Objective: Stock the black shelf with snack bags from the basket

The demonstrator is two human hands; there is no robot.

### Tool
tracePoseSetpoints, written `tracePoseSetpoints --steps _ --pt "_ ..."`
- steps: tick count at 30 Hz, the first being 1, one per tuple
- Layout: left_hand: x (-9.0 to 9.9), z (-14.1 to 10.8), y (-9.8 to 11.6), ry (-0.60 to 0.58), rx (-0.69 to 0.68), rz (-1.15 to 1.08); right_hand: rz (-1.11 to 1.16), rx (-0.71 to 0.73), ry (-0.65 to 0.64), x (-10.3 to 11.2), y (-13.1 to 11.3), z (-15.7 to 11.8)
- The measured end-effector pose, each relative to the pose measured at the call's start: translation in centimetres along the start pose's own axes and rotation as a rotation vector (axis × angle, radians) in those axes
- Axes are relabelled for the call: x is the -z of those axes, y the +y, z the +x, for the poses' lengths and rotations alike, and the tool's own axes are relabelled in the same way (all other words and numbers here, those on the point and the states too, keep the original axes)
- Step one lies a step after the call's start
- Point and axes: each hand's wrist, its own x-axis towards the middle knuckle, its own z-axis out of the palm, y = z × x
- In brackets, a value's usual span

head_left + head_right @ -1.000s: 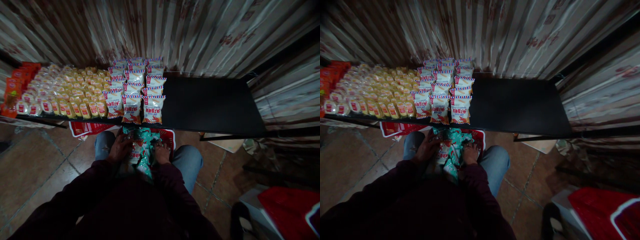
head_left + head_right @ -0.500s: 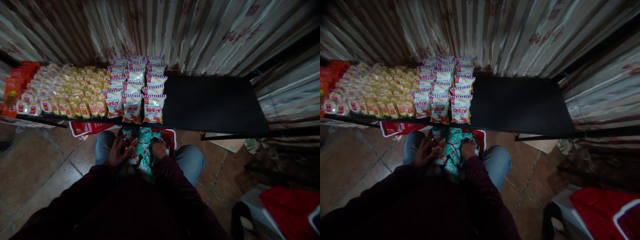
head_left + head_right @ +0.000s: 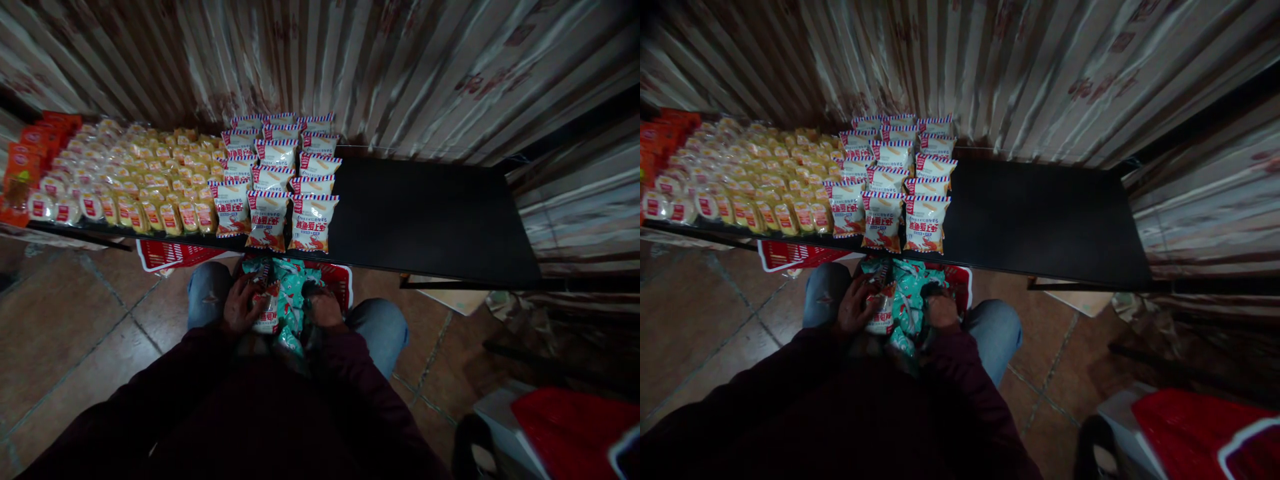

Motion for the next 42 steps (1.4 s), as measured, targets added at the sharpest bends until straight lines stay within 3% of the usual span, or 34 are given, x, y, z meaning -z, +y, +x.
tracePoseSetpoints --steps 9,15,19,24,29,34,38,42 --pt "0.1 -0.2 0.6 0.060 0.079 -0.040 0.036 0.005 0.110 -0.6 -3.3 -2.9" --pt "-0.2 0.0 0.5 0.034 0.086 -0.049 0.114 -0.160 0.162 -1.4 -1.7 -3.3" --pt "-0.7 -0.1 0.1 0.033 0.060 -0.033 0.135 -0.312 0.160 -1.1 -0.4 -2.1" --pt "-0.6 -0.1 -0.1 0.033 0.061 -0.038 0.162 -0.393 0.244 -0.9 -0.2 -0.8" --pt "-0.1 -0.1 0.5 0.107 0.094 -0.118 0.206 -0.420 0.332 -1.8 -0.1 -2.8" --pt "0.2 0.1 0.8 0.259 0.182 -0.144 0.168 -0.288 0.369 -3.5 0.4 -5.5" --pt "1.1 0.3 0.7 0.356 0.244 -0.118 0.183 -0.273 0.377 -3.2 0.8 -5.6" --pt "2.4 -0.1 1.5 0.380 0.198 -0.103 0.203 -0.341 0.500 -2.6 1.4 -4.4"
